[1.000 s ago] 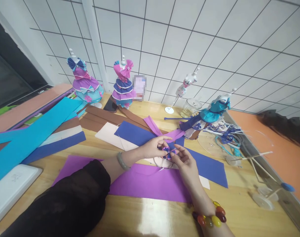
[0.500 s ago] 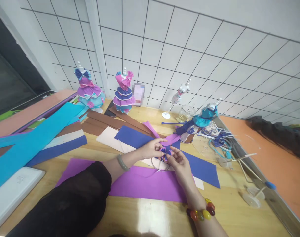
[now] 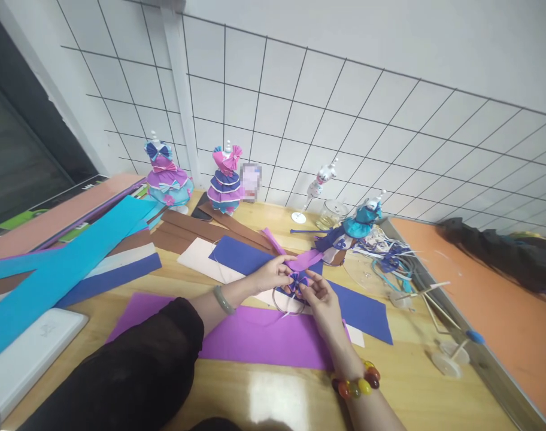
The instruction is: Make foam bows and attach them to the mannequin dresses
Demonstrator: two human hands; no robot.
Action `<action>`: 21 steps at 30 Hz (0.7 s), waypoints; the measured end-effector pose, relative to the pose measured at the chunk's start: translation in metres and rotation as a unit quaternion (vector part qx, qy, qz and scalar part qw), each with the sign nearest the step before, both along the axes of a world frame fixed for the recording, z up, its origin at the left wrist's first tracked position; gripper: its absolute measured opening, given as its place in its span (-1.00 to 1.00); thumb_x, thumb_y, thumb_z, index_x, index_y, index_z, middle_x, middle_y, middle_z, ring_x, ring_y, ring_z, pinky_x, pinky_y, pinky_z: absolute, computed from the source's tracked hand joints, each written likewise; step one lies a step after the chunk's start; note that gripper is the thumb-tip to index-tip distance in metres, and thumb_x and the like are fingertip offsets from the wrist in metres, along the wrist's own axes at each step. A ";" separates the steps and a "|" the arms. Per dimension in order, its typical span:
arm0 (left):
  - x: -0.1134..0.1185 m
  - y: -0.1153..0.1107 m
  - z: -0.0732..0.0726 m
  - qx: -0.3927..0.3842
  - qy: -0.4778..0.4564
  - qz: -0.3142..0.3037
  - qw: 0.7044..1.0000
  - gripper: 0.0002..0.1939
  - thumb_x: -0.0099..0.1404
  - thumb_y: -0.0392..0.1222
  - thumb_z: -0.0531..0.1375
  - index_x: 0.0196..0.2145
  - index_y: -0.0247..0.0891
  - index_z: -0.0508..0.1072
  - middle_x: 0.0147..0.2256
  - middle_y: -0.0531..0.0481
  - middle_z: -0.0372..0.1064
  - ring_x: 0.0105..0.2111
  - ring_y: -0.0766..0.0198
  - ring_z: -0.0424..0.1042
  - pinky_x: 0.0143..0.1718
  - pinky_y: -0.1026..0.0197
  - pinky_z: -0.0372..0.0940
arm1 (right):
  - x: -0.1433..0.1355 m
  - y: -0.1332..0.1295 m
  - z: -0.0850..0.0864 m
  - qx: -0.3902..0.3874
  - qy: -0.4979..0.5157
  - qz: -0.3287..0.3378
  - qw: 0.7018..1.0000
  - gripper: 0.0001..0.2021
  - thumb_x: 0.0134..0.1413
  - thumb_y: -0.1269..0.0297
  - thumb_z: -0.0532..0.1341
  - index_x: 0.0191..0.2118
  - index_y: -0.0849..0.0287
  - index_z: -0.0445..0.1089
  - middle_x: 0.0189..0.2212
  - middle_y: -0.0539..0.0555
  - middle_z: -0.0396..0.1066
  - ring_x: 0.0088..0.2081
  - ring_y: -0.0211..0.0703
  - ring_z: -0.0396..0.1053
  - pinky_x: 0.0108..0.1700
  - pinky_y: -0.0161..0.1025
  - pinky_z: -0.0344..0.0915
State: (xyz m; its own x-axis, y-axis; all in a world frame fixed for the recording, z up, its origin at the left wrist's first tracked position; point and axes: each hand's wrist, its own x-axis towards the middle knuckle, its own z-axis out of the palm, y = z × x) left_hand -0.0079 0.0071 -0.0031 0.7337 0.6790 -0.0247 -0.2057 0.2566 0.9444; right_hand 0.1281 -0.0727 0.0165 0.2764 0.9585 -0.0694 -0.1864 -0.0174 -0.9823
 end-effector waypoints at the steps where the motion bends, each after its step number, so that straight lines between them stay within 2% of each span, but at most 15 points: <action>1: 0.000 0.000 0.000 -0.001 0.001 0.002 1.000 -0.34 0.01 -0.21 0.24 0.04 -0.25 0.08 -0.36 0.03 0.29 -0.58 0.44 0.36 -0.45 0.27 0.27 | 0.000 0.000 0.000 0.001 -0.003 0.000 1.000 -0.58 -0.32 0.24 0.35 -0.23 0.15 0.28 -0.43 -0.01 0.40 -0.48 -0.27 0.36 -0.37 -0.26 0.31; 14: -0.001 0.000 0.004 0.007 0.010 0.003 1.000 -0.32 -0.06 -0.20 0.29 0.02 -0.29 0.14 -0.43 0.07 0.28 -0.54 0.41 0.35 -0.42 0.26 0.25 | 0.001 -0.001 -0.004 0.007 -0.019 0.026 0.999 -0.59 -0.24 0.25 0.33 -0.18 0.15 0.29 -0.39 0.01 0.39 -0.41 -0.26 0.36 -0.32 -0.27 0.29; 21: -0.001 -0.001 0.010 -0.011 0.024 0.006 1.000 -0.35 -0.08 -0.20 0.30 -0.02 -0.32 0.18 -0.49 0.09 0.28 -0.56 0.41 0.34 -0.43 0.25 0.25 | 0.003 0.000 -0.008 0.019 -0.042 0.035 0.998 -0.61 -0.22 0.24 0.31 -0.17 0.12 0.30 -0.48 -0.04 0.32 -0.44 -0.26 0.33 -0.35 -0.28 0.29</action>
State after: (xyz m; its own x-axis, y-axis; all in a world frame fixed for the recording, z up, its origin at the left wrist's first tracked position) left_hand -0.0089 0.0057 0.0065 0.7236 0.6863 -0.0741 -0.1642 0.2754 0.9472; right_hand 0.1308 -0.0730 0.0083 0.2112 0.9774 -0.0113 -0.1025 0.0107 -0.9947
